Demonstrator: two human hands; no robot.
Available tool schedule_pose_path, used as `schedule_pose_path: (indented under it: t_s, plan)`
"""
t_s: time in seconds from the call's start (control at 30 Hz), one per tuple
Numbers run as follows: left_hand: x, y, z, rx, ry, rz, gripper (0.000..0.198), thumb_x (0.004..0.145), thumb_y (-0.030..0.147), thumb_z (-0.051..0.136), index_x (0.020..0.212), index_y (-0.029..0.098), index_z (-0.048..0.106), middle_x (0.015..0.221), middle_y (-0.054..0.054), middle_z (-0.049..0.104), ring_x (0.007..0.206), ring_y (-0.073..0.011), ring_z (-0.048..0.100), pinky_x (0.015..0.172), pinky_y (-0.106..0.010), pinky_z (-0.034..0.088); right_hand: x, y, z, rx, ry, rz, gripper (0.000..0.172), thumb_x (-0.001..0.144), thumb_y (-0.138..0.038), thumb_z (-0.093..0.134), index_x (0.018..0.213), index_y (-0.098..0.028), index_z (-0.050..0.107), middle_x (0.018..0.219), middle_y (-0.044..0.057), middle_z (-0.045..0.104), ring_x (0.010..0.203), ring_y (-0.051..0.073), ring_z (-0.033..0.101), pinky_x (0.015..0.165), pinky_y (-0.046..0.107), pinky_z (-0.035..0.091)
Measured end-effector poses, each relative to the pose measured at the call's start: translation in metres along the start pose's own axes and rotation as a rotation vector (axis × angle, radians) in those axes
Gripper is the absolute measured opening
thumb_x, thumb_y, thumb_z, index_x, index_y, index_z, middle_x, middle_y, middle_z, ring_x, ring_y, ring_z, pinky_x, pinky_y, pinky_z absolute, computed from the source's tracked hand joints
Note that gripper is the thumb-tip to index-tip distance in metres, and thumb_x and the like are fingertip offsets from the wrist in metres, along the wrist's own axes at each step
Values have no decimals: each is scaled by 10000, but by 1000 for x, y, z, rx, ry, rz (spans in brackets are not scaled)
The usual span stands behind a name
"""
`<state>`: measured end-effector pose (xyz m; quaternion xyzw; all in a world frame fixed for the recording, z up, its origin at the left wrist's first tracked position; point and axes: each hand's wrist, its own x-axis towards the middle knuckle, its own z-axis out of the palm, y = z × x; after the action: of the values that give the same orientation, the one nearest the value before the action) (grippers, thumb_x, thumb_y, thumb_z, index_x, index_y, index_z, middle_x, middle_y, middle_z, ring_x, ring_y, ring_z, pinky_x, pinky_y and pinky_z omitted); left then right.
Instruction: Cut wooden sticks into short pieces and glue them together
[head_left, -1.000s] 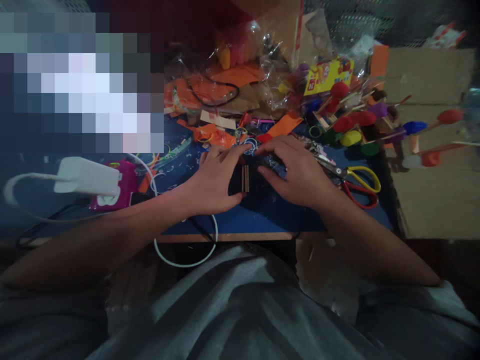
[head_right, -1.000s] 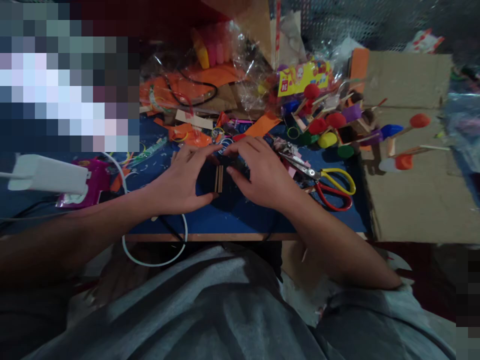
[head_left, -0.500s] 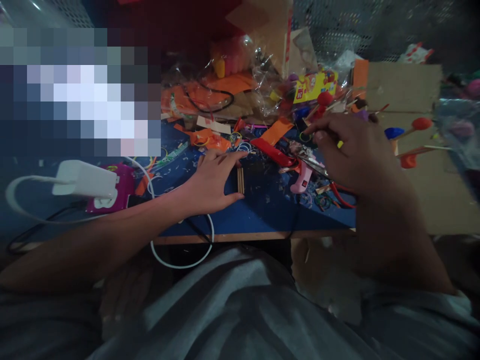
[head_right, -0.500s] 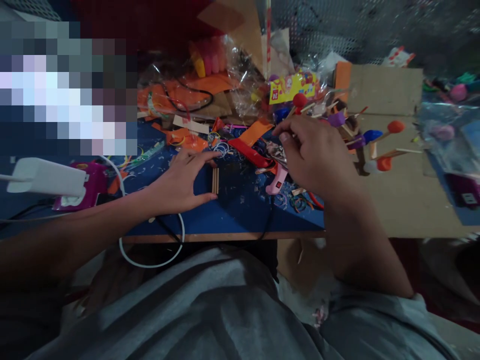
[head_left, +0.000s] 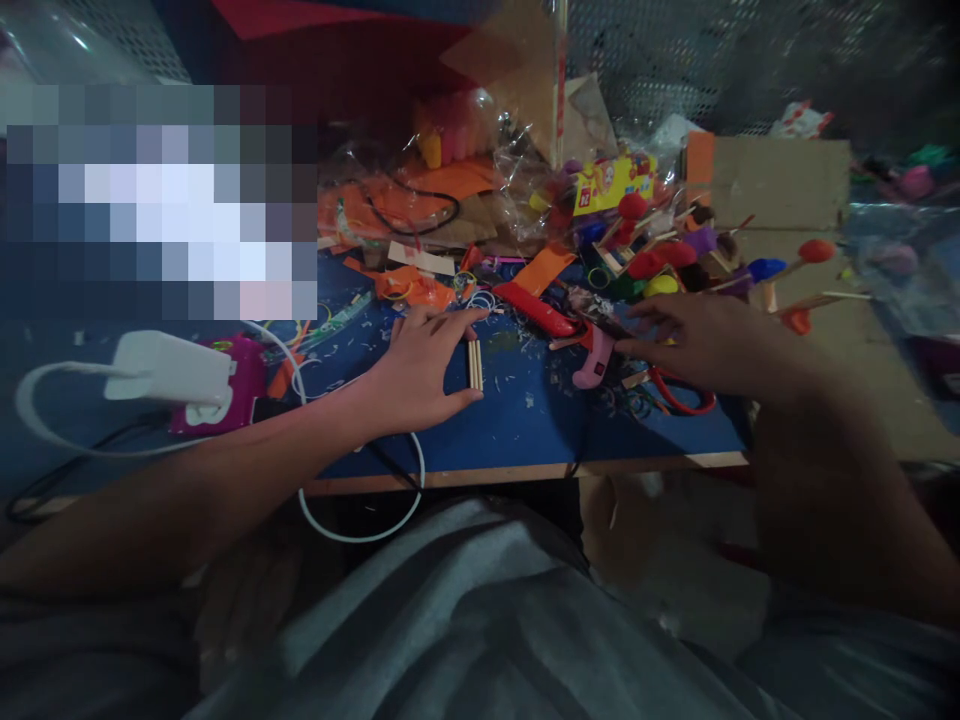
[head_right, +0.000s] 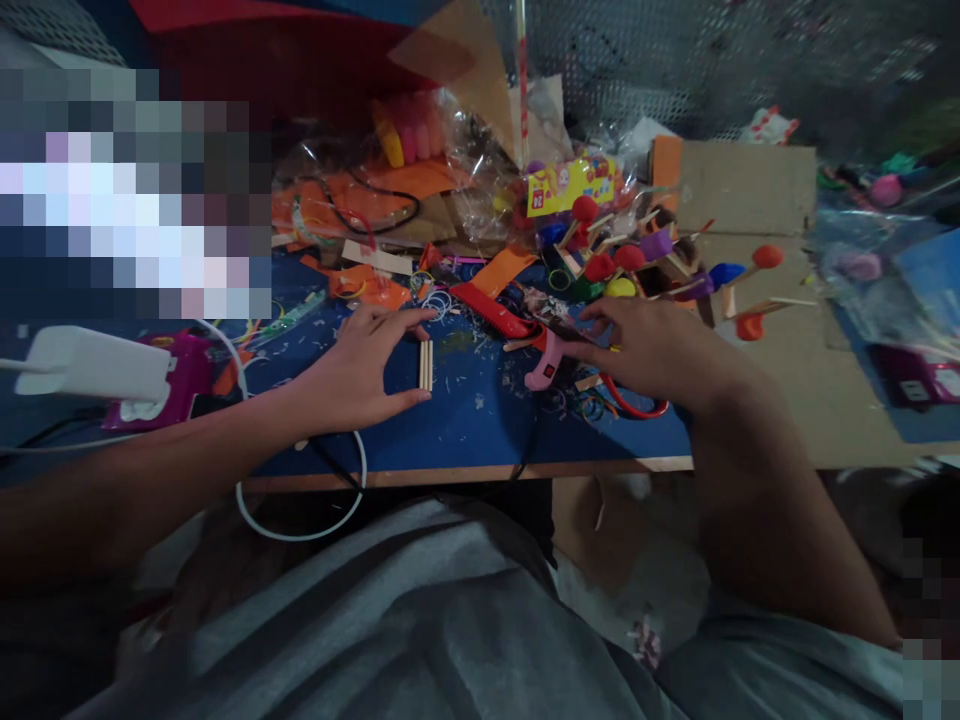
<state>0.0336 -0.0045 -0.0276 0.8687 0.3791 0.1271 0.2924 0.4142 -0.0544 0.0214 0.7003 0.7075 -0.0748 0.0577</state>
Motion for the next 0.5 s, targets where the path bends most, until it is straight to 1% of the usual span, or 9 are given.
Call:
schedule_pose_path:
  t_s: [0.07, 0.13, 0.23, 0.33, 0.43, 0.5]
  plan:
    - [0, 1, 0, 1, -8, -7, 1024, 868, 387, 899, 1762, 204, 435, 1522, -145, 709, 1470, -414, 498, 1328, -615, 375, 1, 0, 9, 4, -20, -14, 617, 984, -590, 704, 1430, -169, 774, 1262, 179, 865, 1137, 413, 830, 962, 495, 615]
    - [0, 1, 0, -1, -16, -18, 1032, 875, 388, 886, 1773, 189, 419, 1538, -144, 700, 1485, -414, 481, 1339, -608, 362, 1, 2, 14, 4, -2, -39, 566, 964, -513, 706, 1392, -149, 780, 1244, 185, 869, 1172, 427, 829, 985, 506, 616]
    - [-1, 2, -1, -1, -18, -30, 1034, 879, 380, 876, 1778, 181, 406, 1543, -140, 698, 1490, -411, 469, 1348, -613, 350, -3, 9, 20, 32, 30, -39, 499, 932, -458, 709, 1344, -187, 786, 1162, 150, 885, 1127, 417, 839, 926, 488, 617]
    - [-1, 2, 0, -1, -11, -32, 1030, 877, 373, 875, 1774, 192, 403, 1535, -135, 701, 1467, -399, 480, 1339, -616, 361, -9, 18, 25, 62, 112, 34, 425, 943, -455, 690, 1309, -268, 797, 1136, 104, 892, 1063, 382, 844, 850, 446, 590]
    - [0, 2, 0, 6, -2, -23, 1011, 890, 378, 871, 1770, 202, 405, 1528, -142, 699, 1451, -392, 495, 1332, -620, 371, -11, 25, 30, -11, 202, 149, 405, 939, -466, 704, 1280, -272, 806, 1134, 104, 888, 1057, 397, 830, 781, 429, 537]
    - [0, 2, 0, 12, 4, -18, 999, 896, 376, 868, 1767, 207, 408, 1523, -147, 700, 1451, -394, 501, 1333, -627, 369, -10, 28, 33, -50, 207, 206, 396, 935, -455, 730, 1271, -259, 802, 1123, 101, 886, 1048, 391, 820, 754, 417, 506]
